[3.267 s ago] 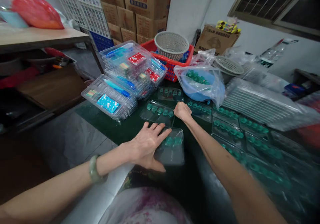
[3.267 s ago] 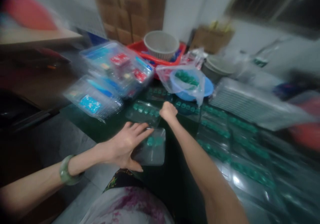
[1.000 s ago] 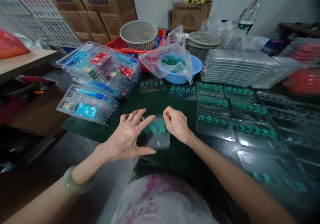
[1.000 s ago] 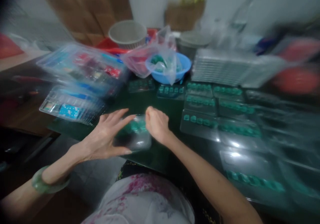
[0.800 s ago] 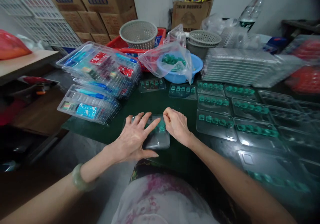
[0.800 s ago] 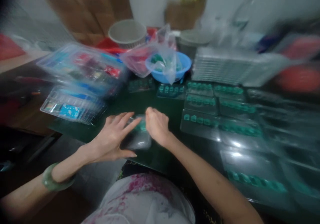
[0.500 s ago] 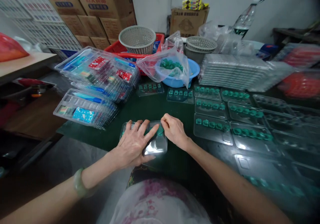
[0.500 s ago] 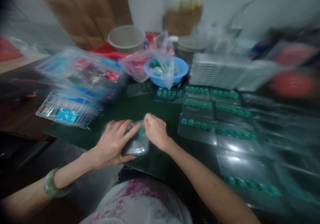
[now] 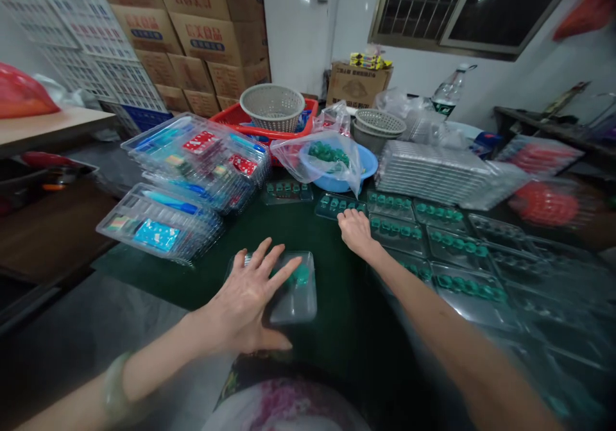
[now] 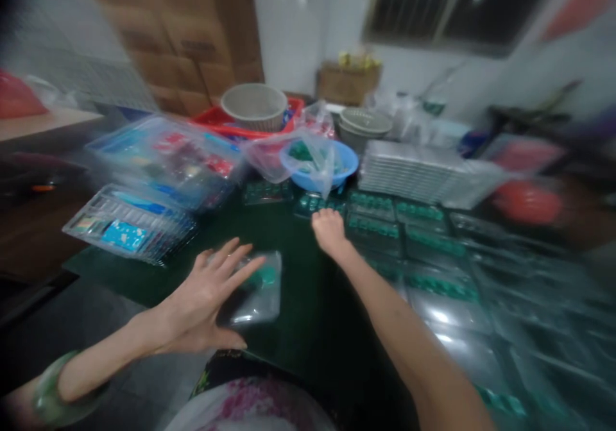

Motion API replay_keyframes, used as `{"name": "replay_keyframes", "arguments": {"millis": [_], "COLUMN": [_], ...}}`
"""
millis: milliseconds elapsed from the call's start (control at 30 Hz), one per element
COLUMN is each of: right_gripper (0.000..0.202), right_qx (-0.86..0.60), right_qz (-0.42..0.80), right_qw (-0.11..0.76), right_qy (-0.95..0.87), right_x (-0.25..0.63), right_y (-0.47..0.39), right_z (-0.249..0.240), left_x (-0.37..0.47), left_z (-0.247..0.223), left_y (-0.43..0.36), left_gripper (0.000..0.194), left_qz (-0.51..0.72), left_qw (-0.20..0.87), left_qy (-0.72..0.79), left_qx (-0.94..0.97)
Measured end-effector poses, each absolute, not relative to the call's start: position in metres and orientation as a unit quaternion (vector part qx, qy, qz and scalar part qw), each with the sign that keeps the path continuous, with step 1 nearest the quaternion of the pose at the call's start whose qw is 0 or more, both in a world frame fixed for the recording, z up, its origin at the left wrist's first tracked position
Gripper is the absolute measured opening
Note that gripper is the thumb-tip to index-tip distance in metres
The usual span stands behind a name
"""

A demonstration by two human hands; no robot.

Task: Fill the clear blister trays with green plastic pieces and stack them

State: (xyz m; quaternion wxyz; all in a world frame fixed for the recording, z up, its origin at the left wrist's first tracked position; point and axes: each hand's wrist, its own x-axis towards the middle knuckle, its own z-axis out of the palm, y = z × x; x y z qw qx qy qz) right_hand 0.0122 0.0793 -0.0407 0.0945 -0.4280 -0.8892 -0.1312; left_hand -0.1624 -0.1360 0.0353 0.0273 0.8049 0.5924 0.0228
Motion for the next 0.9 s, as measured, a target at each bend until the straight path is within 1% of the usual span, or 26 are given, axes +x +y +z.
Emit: {"name": "replay_keyframes", "arguments": {"millis": [67, 167, 267, 367, 533, 600, 667, 733, 867, 900], "right_gripper": [0.022, 0.02, 0.016, 0.017, 0.018, 0.017, 0.017, 0.017, 0.016, 0.016], "right_qx": [-0.418, -0.404, -0.372, -0.33, -0.261, -0.225, -0.189, -0.159, -0.15, -0.157], "right_qz": [-0.147, -0.168, -0.207, -0.238, -0.232, -0.211, -0.181, -0.15, -0.112, -0.106], "right_qw": [0.102, 0.118, 0.166, 0.221, 0.269, 0.28, 0.283, 0.275, 0.256, 0.253], "right_qy": [-0.891, -0.891, -0.89, -0.886, -0.898, -0.909, -0.923, -0.936, -0.948, -0.949], "right_x": [0.013, 0.018, 0.023, 0.027, 0.026, 0.021, 0.014, 0.007, -0.002, -0.002], "right_y": [0.071, 0.055, 0.034, 0.007, -0.05, -0.073, -0.093, -0.106, -0.116, -0.117], "right_z": [-0.038, -0.03, -0.02, -0.006, 0.022, 0.026, 0.023, 0.014, -0.006, -0.009], "left_x": [-0.168, -0.177, -0.181, -0.181, -0.187, -0.191, -0.193, -0.193, -0.187, -0.186], "left_z": [0.04, 0.039, 0.032, 0.029, 0.043, 0.054, 0.062, 0.066, 0.06, 0.056], "left_y": [-0.134, -0.127, -0.118, -0.112, -0.126, -0.138, -0.149, -0.156, -0.155, -0.152], "left_gripper": [0.099, 0.086, 0.071, 0.061, 0.042, 0.038, 0.039, 0.048, 0.086, 0.093], "left_qz": [0.056, 0.133, 0.198, 0.243, 0.393, 0.424, 0.412, 0.361, 0.192, 0.155], "left_qw": [0.04, 0.013, -0.015, 0.0, -0.027, -0.052, -0.071, -0.073, -0.041, -0.034], "left_qy": [0.592, 0.613, 0.643, 0.654, 0.659, 0.667, 0.662, 0.635, 0.581, 0.574], "left_qx": [0.803, 0.779, 0.74, 0.717, 0.641, 0.61, 0.622, 0.679, 0.79, 0.803]}}
